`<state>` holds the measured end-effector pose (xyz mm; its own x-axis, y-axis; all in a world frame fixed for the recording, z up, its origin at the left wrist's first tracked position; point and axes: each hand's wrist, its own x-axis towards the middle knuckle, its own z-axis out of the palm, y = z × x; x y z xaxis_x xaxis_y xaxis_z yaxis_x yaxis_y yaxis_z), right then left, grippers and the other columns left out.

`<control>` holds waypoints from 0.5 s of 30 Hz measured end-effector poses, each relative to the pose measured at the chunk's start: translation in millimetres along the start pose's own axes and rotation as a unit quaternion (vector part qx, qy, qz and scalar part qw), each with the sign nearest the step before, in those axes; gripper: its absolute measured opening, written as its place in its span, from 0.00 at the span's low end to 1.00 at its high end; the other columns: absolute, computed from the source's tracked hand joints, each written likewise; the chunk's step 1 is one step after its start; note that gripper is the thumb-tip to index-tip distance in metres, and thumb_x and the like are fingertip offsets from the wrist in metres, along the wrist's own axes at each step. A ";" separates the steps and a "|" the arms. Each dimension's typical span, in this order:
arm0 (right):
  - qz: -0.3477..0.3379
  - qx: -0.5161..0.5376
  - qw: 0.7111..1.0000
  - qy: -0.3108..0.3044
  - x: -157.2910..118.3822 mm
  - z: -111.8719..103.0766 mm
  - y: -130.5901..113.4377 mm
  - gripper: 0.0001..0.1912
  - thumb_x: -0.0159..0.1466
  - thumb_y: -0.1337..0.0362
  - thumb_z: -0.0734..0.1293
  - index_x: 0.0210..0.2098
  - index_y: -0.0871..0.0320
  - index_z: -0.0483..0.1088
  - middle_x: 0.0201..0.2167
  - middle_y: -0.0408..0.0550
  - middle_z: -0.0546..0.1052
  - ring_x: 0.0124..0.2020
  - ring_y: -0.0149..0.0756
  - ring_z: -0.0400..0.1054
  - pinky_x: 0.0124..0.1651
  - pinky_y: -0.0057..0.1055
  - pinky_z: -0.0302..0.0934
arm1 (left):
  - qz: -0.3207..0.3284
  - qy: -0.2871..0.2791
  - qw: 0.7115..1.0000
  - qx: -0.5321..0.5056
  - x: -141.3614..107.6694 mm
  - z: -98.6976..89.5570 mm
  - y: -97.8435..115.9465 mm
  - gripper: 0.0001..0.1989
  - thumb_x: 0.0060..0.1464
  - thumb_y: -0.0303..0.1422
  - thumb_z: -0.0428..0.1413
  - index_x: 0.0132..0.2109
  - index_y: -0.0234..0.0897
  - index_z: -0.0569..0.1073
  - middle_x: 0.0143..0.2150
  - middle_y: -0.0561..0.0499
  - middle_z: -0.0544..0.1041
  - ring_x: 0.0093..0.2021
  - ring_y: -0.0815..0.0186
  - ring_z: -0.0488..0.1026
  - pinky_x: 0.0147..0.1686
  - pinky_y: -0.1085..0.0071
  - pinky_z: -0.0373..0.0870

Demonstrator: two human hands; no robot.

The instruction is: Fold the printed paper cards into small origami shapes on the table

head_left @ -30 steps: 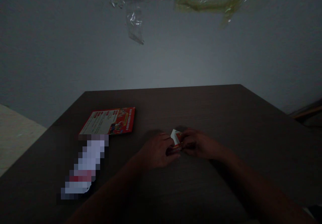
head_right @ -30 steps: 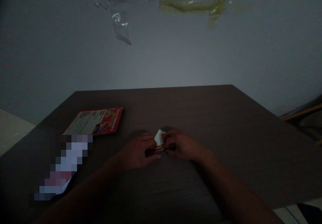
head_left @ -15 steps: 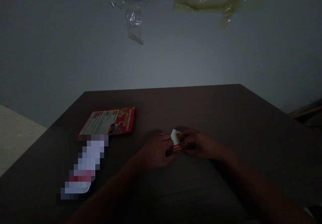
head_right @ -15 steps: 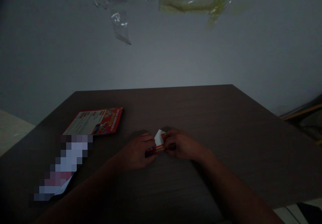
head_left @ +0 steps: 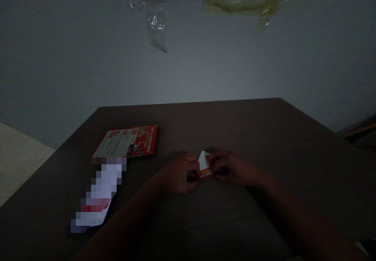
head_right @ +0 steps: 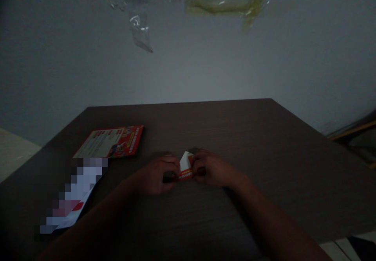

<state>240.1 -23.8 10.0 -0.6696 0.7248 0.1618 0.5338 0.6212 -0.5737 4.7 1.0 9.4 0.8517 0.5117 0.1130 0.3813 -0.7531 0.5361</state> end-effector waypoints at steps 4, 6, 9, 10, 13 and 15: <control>0.000 0.007 1.000 0.001 -0.2 0.2 0.2 0.06 0.53 0.72 0.69 0.31 0.57 0.73 0.36 0.46 0.73 0.40 0.35 0.67 0.42 0.32 0.61 | -0.003 0.000 1.000 0.005 0.9 -0.1 0.4 0.06 0.45 0.28 0.57 0.34 0.36 0.71 0.37 0.50 0.71 0.40 0.64 0.67 0.42 0.69 0.63; 0.000 0.008 1.000 -0.001 0.1 -0.6 -0.6 0.06 0.54 0.71 0.69 0.31 0.57 0.74 0.36 0.46 0.73 0.40 0.35 0.67 0.42 0.32 0.61 | -0.003 -0.001 1.000 0.008 1.3 -1.1 1.4 0.06 0.45 0.28 0.56 0.34 0.36 0.71 0.37 0.50 0.71 0.40 0.64 0.67 0.42 0.69 0.63; 0.002 0.004 1.000 -0.006 0.6 -1.7 -1.7 0.06 0.54 0.71 0.68 0.31 0.57 0.74 0.37 0.47 0.73 0.40 0.35 0.67 0.43 0.32 0.61 | 0.001 -0.005 1.000 0.009 1.9 -2.7 3.0 0.06 0.45 0.28 0.56 0.34 0.36 0.71 0.37 0.50 0.71 0.40 0.64 0.67 0.42 0.68 0.63; 0.003 0.002 1.000 -0.006 0.6 -1.9 -1.9 0.06 0.54 0.71 0.68 0.31 0.57 0.74 0.38 0.47 0.73 0.40 0.35 0.67 0.43 0.32 0.61 | 0.002 -0.006 1.000 0.007 2.1 -3.0 3.5 0.06 0.45 0.28 0.56 0.34 0.36 0.71 0.37 0.50 0.71 0.40 0.64 0.68 0.43 0.68 0.63; 0.004 0.001 1.000 -0.001 0.3 -1.3 -1.2 0.06 0.53 0.71 0.68 0.31 0.57 0.73 0.39 0.48 0.73 0.40 0.35 0.67 0.42 0.32 0.61 | -0.002 -0.004 1.000 0.006 2.6 -3.4 5.0 0.05 0.45 0.27 0.56 0.34 0.36 0.71 0.37 0.50 0.71 0.40 0.64 0.68 0.42 0.69 0.63; 0.002 0.001 1.000 -0.001 0.0 -0.7 -0.5 0.06 0.53 0.71 0.68 0.31 0.58 0.73 0.39 0.48 0.73 0.40 0.35 0.67 0.42 0.32 0.61 | -0.006 -0.004 1.000 0.009 2.8 -3.2 5.5 0.05 0.45 0.27 0.56 0.33 0.36 0.71 0.36 0.50 0.71 0.40 0.64 0.68 0.41 0.69 0.63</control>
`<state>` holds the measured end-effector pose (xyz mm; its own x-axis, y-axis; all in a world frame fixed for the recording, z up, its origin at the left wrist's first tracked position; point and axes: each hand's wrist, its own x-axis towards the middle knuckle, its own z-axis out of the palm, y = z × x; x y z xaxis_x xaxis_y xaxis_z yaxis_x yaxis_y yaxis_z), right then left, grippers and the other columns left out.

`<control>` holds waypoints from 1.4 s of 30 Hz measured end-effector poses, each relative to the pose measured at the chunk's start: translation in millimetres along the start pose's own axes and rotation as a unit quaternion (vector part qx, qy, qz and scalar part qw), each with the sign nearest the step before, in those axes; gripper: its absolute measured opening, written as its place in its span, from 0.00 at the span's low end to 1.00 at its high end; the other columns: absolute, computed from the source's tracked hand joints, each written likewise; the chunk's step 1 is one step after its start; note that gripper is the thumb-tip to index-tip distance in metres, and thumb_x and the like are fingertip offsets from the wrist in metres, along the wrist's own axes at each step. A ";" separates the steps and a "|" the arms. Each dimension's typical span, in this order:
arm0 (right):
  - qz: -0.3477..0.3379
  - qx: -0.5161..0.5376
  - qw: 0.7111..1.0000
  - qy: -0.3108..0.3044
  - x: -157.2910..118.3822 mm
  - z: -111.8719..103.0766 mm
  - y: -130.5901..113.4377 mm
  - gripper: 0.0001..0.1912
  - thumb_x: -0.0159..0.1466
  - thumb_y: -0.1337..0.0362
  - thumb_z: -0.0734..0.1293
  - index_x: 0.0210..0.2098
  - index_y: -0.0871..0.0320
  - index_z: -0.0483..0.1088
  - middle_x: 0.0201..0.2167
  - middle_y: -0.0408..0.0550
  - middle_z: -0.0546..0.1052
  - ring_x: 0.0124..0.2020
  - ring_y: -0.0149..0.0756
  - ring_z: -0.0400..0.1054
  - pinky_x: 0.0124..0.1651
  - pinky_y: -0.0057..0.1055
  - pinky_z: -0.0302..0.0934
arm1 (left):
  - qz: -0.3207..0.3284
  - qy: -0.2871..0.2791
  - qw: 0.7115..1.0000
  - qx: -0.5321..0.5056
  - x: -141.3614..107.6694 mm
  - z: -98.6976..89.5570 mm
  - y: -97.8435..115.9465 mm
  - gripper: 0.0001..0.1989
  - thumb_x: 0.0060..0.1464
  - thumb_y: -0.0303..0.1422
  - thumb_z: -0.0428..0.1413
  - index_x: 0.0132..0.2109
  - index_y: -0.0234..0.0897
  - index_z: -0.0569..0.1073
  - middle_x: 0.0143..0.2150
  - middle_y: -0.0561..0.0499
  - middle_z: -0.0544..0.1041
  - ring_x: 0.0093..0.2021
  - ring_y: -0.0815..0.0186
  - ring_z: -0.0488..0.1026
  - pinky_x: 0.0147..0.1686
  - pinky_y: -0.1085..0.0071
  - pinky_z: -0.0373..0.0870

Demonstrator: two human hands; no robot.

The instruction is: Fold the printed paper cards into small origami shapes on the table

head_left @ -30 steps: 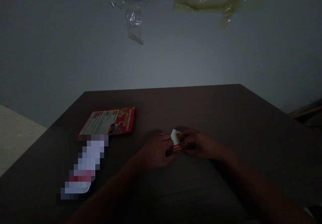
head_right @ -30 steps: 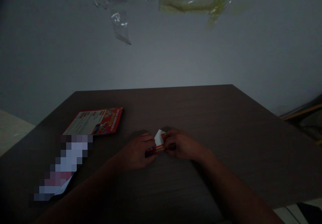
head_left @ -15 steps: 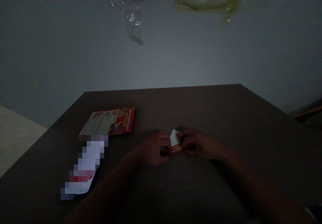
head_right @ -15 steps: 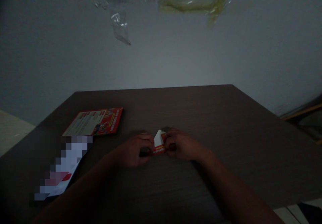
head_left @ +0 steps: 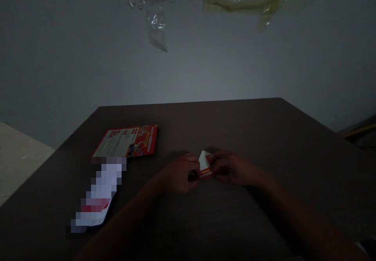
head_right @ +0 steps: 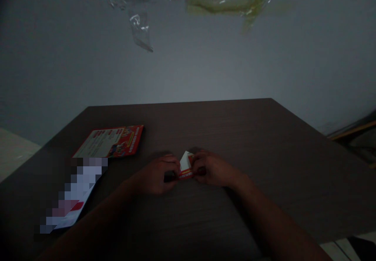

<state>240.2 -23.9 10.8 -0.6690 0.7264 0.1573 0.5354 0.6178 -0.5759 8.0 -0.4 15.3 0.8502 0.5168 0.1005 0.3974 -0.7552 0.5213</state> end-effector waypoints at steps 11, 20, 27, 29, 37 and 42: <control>0.001 -0.004 1.000 0.004 -1.0 0.8 1.3 0.06 0.53 0.72 0.69 0.31 0.57 0.74 0.38 0.47 0.73 0.40 0.35 0.67 0.44 0.33 0.61 | 0.005 0.010 1.000 0.000 -0.3 1.9 -0.2 0.04 0.46 0.27 0.56 0.33 0.36 0.70 0.36 0.50 0.70 0.39 0.65 0.67 0.41 0.70 0.62; 0.004 0.001 1.000 0.000 -0.2 0.9 0.8 0.06 0.53 0.72 0.68 0.30 0.57 0.73 0.39 0.47 0.73 0.41 0.35 0.67 0.44 0.33 0.61 | -0.002 -0.002 1.000 -0.005 -1.0 0.9 -2.9 0.05 0.46 0.28 0.56 0.34 0.37 0.72 0.37 0.50 0.71 0.40 0.64 0.68 0.42 0.69 0.63; 0.007 -0.005 1.000 0.001 -0.8 1.7 0.7 0.08 0.53 0.72 0.69 0.32 0.57 0.74 0.39 0.47 0.74 0.41 0.36 0.67 0.44 0.33 0.61 | 0.000 0.007 1.000 0.000 0.0 1.7 -3.2 0.07 0.47 0.27 0.54 0.36 0.37 0.72 0.37 0.50 0.72 0.40 0.64 0.68 0.43 0.68 0.63; 0.000 -0.004 1.000 0.002 -0.2 1.1 0.0 0.07 0.53 0.72 0.68 0.32 0.57 0.74 0.38 0.47 0.74 0.40 0.35 0.67 0.43 0.32 0.62 | -0.015 0.006 1.000 0.019 0.9 2.8 -0.4 0.06 0.47 0.29 0.55 0.36 0.37 0.71 0.36 0.50 0.72 0.39 0.63 0.68 0.41 0.68 0.63; -0.003 -0.005 1.000 0.015 -0.1 2.9 1.0 0.04 0.57 0.69 0.67 0.32 0.57 0.74 0.36 0.47 0.73 0.37 0.34 0.68 0.40 0.30 0.62 | -0.039 0.034 0.995 0.090 3.3 12.1 4.9 0.04 0.50 0.30 0.53 0.35 0.36 0.70 0.35 0.49 0.70 0.38 0.63 0.67 0.37 0.69 0.63; 0.008 0.011 0.999 0.040 -0.4 5.0 6.9 0.04 0.56 0.70 0.68 0.32 0.58 0.73 0.36 0.47 0.72 0.35 0.32 0.68 0.39 0.30 0.62 | -0.033 0.041 0.994 0.100 5.1 14.3 4.4 0.08 0.52 0.29 0.51 0.39 0.36 0.72 0.37 0.49 0.72 0.39 0.63 0.67 0.39 0.68 0.63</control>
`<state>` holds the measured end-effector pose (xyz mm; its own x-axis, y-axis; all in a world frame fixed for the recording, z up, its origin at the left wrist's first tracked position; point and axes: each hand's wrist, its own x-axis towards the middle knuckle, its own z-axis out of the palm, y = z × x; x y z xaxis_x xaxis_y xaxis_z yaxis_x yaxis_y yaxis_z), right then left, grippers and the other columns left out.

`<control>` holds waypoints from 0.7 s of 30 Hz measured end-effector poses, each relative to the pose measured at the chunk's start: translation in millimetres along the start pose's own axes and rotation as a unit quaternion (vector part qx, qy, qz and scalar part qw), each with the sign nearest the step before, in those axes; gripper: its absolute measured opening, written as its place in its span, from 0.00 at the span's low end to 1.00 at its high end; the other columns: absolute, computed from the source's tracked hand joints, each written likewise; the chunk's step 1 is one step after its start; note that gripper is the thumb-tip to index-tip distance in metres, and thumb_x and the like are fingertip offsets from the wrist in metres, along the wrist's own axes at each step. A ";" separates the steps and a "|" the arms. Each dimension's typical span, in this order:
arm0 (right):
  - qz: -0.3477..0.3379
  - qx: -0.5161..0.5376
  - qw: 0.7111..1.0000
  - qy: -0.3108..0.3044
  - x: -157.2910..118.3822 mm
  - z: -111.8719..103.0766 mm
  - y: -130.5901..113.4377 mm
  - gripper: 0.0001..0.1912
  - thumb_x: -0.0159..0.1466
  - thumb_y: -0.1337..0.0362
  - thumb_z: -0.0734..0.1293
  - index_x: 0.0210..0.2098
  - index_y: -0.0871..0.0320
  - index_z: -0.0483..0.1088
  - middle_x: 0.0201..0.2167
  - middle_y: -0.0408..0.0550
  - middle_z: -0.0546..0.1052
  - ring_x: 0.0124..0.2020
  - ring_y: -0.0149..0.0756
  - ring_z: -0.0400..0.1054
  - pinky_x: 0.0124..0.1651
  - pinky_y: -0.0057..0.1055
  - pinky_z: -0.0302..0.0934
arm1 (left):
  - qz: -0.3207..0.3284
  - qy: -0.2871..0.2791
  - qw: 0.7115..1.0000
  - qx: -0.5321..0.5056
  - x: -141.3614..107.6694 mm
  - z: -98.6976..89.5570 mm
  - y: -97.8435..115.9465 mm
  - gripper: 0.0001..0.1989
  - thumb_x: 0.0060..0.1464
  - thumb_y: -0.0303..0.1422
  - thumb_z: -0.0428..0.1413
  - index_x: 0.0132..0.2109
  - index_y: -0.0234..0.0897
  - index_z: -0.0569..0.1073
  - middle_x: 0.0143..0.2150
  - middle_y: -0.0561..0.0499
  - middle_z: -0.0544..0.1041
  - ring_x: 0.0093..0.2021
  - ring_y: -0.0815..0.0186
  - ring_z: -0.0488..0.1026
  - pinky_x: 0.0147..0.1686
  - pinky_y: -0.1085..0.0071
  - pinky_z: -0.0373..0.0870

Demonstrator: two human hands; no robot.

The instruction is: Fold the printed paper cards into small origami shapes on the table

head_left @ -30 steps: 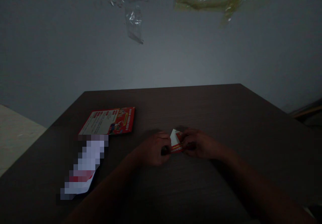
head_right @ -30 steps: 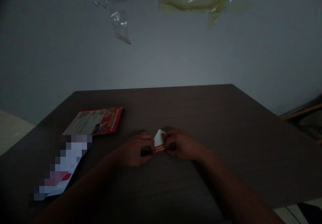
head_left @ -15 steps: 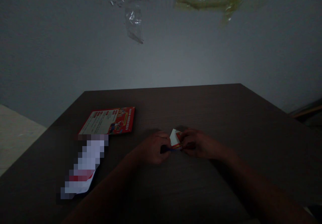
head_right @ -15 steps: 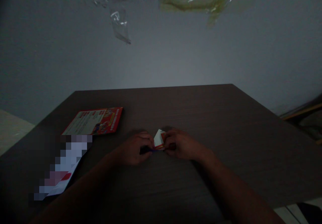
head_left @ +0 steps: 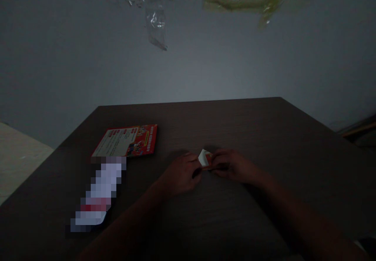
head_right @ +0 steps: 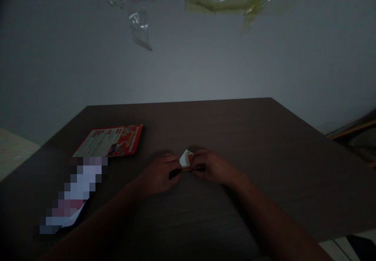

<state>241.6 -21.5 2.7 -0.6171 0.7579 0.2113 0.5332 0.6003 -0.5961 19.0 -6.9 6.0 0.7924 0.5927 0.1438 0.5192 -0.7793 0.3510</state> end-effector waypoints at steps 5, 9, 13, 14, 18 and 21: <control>-0.001 0.015 1.000 0.017 -0.1 -1.2 6.0 0.07 0.55 0.72 0.68 0.33 0.58 0.72 0.37 0.47 0.72 0.36 0.32 0.68 0.38 0.29 0.62 | 0.001 0.004 1.000 0.000 0.7 1.2 -1.7 0.10 0.52 0.28 0.51 0.42 0.36 0.72 0.39 0.48 0.72 0.40 0.63 0.68 0.40 0.68 0.64; 0.014 -0.003 1.000 0.025 -0.5 -2.3 7.0 0.07 0.55 0.72 0.68 0.33 0.57 0.72 0.39 0.47 0.71 0.38 0.33 0.68 0.40 0.30 0.62 | -0.017 -0.004 1.000 0.005 0.5 2.9 -4.0 0.08 0.51 0.29 0.52 0.39 0.36 0.73 0.38 0.48 0.72 0.40 0.62 0.68 0.41 0.67 0.65; 0.021 -0.002 0.999 0.037 0.2 -2.5 7.5 0.05 0.56 0.71 0.68 0.33 0.57 0.73 0.39 0.47 0.72 0.38 0.33 0.69 0.41 0.31 0.62 | -0.036 -0.001 0.999 0.011 0.1 4.7 -5.0 0.08 0.51 0.29 0.52 0.39 0.36 0.72 0.37 0.48 0.72 0.40 0.62 0.68 0.41 0.67 0.65; 0.023 -0.001 0.999 0.039 0.4 -2.5 7.7 0.05 0.56 0.70 0.68 0.33 0.58 0.73 0.39 0.47 0.72 0.38 0.33 0.69 0.41 0.30 0.62 | -0.040 0.001 0.999 0.010 -0.1 4.8 -4.9 0.08 0.51 0.29 0.52 0.39 0.35 0.72 0.37 0.47 0.72 0.39 0.62 0.68 0.40 0.67 0.65; 0.027 0.002 0.999 0.041 0.8 -2.1 9.0 0.04 0.56 0.70 0.68 0.32 0.57 0.73 0.38 0.47 0.73 0.37 0.32 0.69 0.41 0.30 0.62 | -0.042 0.006 0.999 0.000 -0.8 2.6 -3.2 0.09 0.51 0.29 0.52 0.40 0.35 0.72 0.37 0.47 0.72 0.40 0.62 0.68 0.41 0.67 0.65; 0.025 0.008 0.999 0.041 0.5 -1.1 10.8 0.04 0.55 0.70 0.69 0.31 0.57 0.73 0.38 0.47 0.73 0.37 0.32 0.69 0.40 0.29 0.62 | -0.046 0.006 0.999 -0.002 -1.0 0.8 -2.4 0.07 0.50 0.29 0.53 0.38 0.35 0.72 0.38 0.47 0.72 0.41 0.62 0.68 0.40 0.68 0.65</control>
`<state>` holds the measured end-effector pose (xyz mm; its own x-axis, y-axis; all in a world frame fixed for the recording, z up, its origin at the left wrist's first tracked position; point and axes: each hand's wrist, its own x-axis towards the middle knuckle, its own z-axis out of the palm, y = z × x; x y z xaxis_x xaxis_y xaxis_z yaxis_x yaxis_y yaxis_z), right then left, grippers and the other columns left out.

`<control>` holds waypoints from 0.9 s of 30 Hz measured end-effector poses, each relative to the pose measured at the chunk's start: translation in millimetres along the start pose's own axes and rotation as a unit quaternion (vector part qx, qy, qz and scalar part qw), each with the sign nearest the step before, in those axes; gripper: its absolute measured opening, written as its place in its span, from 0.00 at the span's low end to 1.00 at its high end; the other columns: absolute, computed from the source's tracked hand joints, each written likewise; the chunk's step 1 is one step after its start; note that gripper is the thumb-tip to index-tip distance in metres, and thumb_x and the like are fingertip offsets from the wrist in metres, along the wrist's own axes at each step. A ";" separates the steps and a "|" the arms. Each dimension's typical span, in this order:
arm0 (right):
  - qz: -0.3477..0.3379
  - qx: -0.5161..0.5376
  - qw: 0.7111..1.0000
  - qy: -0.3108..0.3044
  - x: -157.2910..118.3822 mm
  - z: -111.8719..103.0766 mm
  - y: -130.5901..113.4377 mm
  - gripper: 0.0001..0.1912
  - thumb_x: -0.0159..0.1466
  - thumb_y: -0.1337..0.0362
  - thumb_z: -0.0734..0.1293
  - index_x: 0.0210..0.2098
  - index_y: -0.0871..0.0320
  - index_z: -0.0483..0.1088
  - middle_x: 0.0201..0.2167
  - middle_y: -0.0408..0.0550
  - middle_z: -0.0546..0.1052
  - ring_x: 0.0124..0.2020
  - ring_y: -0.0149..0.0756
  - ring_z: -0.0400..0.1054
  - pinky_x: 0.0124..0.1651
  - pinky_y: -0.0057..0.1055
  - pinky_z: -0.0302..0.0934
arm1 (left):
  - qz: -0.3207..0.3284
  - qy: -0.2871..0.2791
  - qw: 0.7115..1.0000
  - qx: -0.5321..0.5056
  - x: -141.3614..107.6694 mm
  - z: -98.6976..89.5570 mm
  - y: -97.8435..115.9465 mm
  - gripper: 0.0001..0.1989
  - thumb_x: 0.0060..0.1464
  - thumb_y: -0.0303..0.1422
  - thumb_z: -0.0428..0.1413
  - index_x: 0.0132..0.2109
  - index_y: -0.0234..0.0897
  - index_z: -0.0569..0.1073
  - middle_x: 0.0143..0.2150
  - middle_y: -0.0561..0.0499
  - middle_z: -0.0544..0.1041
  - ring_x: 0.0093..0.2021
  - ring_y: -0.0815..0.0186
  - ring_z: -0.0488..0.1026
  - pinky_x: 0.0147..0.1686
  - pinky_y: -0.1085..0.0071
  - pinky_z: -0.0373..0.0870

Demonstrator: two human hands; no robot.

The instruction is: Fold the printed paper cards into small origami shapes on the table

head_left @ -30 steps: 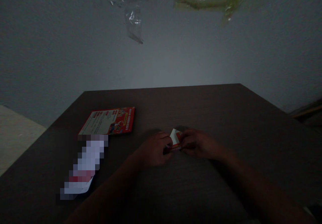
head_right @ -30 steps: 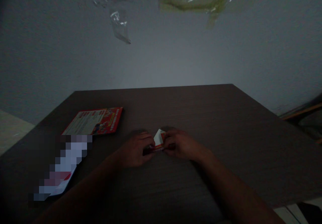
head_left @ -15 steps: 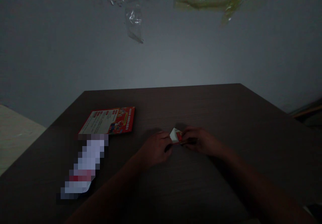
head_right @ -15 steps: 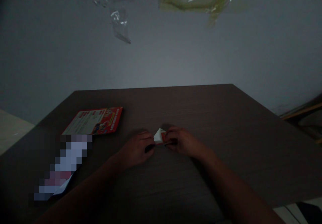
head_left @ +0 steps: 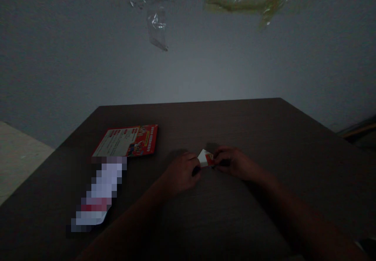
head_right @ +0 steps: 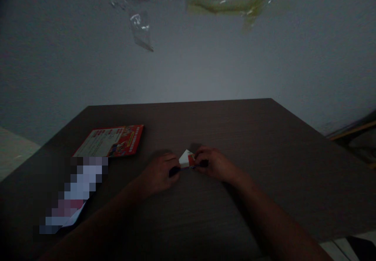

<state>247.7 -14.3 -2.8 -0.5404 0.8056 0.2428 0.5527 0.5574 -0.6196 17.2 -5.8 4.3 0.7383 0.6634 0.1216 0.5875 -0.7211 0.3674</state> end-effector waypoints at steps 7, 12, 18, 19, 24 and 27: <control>0.001 -0.003 1.000 0.004 0.6 -0.3 -1.4 0.03 0.55 0.69 0.68 0.31 0.57 0.73 0.39 0.48 0.73 0.38 0.34 0.69 0.41 0.31 0.62 | -0.005 0.006 1.000 0.003 0.2 4.1 -2.5 0.08 0.52 0.30 0.53 0.39 0.34 0.72 0.38 0.47 0.72 0.41 0.62 0.68 0.41 0.68 0.65; 0.011 -0.010 1.000 -0.007 0.5 -0.7 -2.5 0.04 0.55 0.69 0.69 0.32 0.57 0.73 0.39 0.47 0.72 0.37 0.34 0.69 0.41 0.32 0.62 | -0.006 0.005 1.000 0.003 0.5 4.9 -2.5 0.07 0.52 0.30 0.53 0.38 0.34 0.72 0.38 0.48 0.71 0.40 0.62 0.68 0.39 0.68 0.65; 0.010 -0.006 1.000 -0.023 -0.9 -0.8 -3.7 0.06 0.54 0.71 0.69 0.32 0.57 0.73 0.40 0.48 0.71 0.37 0.33 0.68 0.38 0.29 0.62 | 0.003 0.018 1.000 -0.020 -0.7 5.2 -3.7 0.05 0.51 0.32 0.54 0.34 0.35 0.71 0.35 0.49 0.70 0.38 0.64 0.67 0.36 0.70 0.63; 0.006 -0.008 1.000 -0.022 -1.0 -0.7 -4.0 0.05 0.54 0.71 0.69 0.31 0.57 0.73 0.40 0.48 0.71 0.37 0.33 0.68 0.38 0.29 0.62 | 0.006 0.017 0.999 -0.027 -1.3 5.0 -4.1 0.04 0.51 0.32 0.54 0.34 0.35 0.71 0.35 0.49 0.70 0.38 0.64 0.67 0.35 0.71 0.63; 0.005 -0.013 1.000 -0.015 -0.8 -0.1 -3.1 0.08 0.52 0.75 0.67 0.29 0.57 0.72 0.39 0.47 0.72 0.37 0.33 0.68 0.40 0.30 0.62 | 0.022 0.000 0.998 -0.052 -3.2 0.0 -5.7 0.04 0.49 0.30 0.55 0.35 0.36 0.71 0.36 0.49 0.70 0.39 0.64 0.66 0.36 0.70 0.63; 0.011 -0.028 0.999 -0.019 -1.2 -1.2 -2.7 0.10 0.51 0.77 0.66 0.28 0.57 0.71 0.39 0.47 0.72 0.38 0.33 0.68 0.40 0.30 0.62 | 0.048 -0.019 0.997 -0.064 -3.5 -5.0 -6.3 0.06 0.48 0.29 0.55 0.37 0.36 0.71 0.37 0.49 0.69 0.40 0.64 0.66 0.39 0.70 0.63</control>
<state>247.5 -16.6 -0.6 -0.5505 0.8104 0.2007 0.5989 0.5508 -0.5813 9.4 -2.6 6.2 0.8030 0.5821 0.1277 0.4680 -0.7486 0.4697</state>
